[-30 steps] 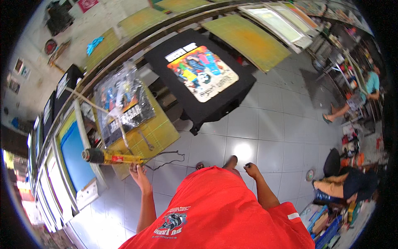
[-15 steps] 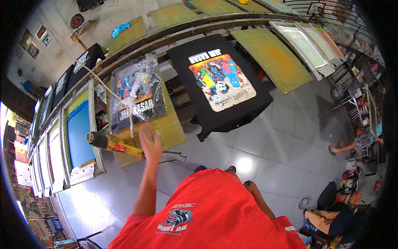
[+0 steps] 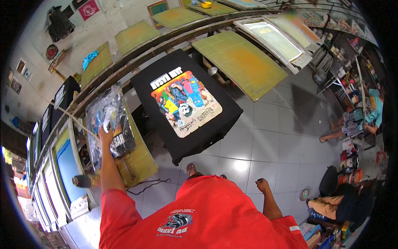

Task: The person uses a heat gun to dry a design on a black t-shirt, then places a paper template on the shirt and secures it with tape. They then handle a screen printing frame, positioning it over the shirt while another person assists in the background.

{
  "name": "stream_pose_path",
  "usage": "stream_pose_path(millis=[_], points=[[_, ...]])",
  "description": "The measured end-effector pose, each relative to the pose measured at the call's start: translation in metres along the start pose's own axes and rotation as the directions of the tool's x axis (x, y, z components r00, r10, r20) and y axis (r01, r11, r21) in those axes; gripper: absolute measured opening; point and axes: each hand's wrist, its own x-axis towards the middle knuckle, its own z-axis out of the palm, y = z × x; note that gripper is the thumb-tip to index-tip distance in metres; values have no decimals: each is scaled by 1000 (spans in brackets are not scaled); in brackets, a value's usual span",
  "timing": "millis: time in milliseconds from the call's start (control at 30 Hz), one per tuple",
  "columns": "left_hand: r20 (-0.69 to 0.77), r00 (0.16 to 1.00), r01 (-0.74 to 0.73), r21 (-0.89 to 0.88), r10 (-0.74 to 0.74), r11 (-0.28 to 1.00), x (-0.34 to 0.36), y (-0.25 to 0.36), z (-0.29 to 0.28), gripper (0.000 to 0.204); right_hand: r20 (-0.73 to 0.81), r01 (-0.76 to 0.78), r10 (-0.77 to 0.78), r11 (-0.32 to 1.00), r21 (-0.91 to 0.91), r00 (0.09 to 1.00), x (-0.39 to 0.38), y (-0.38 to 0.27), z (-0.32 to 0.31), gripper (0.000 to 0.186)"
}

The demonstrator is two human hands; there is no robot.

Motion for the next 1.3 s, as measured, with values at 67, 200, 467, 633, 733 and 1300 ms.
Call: stream_pose_path(millis=[67,200,467,633,733,1300], points=[[14,999,41,167,-44,985,8,4,10,70,-26,-9,7,998,-66,1000,-7,9,5,40],[121,992,36,55,-42,998,22,6,31,65,-14,-106,105,993,-54,994,-27,0,31,43],[234,968,-242,774,91,585,37,-29,71,47,21,116,-115,992,-51,993,-22,-90,76,48],[2,993,-102,539,120,836,60,-41,66,42,4,105,-105,994,-6,995,-32,-109,65,49],[-69,997,34,205,-20,978,69,-47,54,40,-10,98,-98,994,-48,995,-31,-78,73,50],[-499,846,69,-243,-186,968,69,51,-15,35,26,96,-94,988,-124,995,-22,-50,20,49]])
